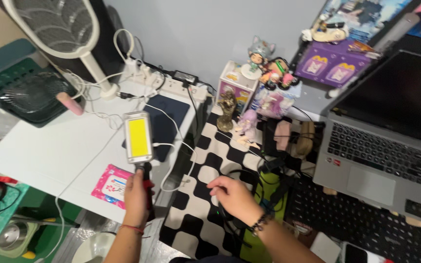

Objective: The person plugs a portable light into a power strip, then picks up and coils several cables, including a power cord and a USB cable. They place the coiled cables into a black carrying case and close it.

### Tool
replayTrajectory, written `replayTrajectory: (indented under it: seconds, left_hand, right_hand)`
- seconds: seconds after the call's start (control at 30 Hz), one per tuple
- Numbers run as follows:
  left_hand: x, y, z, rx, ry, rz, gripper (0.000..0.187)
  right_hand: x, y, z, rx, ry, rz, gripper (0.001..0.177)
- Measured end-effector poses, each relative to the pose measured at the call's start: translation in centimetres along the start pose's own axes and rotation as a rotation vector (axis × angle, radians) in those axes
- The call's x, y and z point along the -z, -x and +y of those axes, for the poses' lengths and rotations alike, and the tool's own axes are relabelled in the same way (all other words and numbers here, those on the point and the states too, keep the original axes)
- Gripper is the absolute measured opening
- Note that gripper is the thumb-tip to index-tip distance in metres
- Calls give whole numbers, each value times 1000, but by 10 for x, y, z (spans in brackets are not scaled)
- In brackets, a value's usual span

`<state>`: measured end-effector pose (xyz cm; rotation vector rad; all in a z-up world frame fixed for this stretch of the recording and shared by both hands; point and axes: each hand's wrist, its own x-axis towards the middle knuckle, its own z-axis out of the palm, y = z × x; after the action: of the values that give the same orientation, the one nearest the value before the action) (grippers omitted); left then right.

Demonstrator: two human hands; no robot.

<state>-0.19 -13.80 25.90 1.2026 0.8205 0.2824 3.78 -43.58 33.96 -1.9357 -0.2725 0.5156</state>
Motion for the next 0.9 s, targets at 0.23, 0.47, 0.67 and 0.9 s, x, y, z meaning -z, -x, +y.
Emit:
replayTrajectory:
  seconds: [0.23,0.47,0.67,0.9]
  left_hand:
    - [14,6,7,-16,-100,-56,35]
    - [-12,11,35,112,-8,-159,40]
    - [12,16,71,26,223,-211,45]
    - [75,2,69,-14,25,135,46]
  right_hand:
    - [-44,-31,-1,236,252,-5,48]
    - [-100,-61,2,284,343,-358,35]
    - [-67,-88,44,19,263,145,11]
    - [15,-111,35,364,205,725,12]
